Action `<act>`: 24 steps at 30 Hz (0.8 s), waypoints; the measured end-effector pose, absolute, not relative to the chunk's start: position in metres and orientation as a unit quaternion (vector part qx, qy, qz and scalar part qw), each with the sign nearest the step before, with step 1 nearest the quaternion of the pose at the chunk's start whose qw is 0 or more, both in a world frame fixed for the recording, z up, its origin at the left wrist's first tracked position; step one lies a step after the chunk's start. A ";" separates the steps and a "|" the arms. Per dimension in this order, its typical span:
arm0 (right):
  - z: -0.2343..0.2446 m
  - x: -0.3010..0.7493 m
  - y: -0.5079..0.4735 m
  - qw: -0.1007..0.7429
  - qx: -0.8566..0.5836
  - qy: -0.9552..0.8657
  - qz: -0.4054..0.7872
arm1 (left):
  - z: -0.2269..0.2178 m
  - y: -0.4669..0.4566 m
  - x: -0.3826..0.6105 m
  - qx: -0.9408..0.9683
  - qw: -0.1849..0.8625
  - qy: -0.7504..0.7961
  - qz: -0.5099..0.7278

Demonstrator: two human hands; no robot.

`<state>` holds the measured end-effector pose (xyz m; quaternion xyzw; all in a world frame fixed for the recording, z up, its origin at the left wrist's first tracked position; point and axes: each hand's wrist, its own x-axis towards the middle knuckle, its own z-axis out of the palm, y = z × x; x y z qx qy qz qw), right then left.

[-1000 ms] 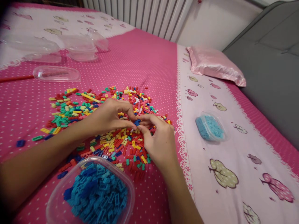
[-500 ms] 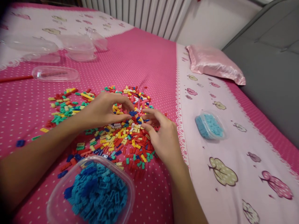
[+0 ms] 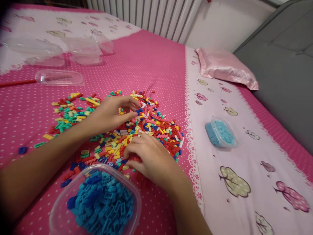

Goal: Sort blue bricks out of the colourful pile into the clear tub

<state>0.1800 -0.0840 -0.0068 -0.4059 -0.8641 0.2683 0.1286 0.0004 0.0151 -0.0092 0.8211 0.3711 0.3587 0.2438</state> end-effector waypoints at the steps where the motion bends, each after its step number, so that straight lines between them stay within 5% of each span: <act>1: -0.006 0.180 -0.084 0.128 -0.403 -0.865 0.268 | -0.009 0.015 0.001 0.821 0.240 0.374 0.358; 8: -0.006 0.184 -0.082 0.127 -0.411 -0.864 0.260 | -0.006 0.013 0.002 0.828 0.252 0.386 0.318; 17: -0.008 0.191 -0.080 0.129 -0.428 -0.856 0.259 | -0.007 0.015 0.004 0.731 0.488 0.349 0.324; 24: -0.005 0.192 -0.080 0.134 -0.432 -0.860 0.234 | -0.007 0.016 0.004 0.698 0.566 0.320 0.301</act>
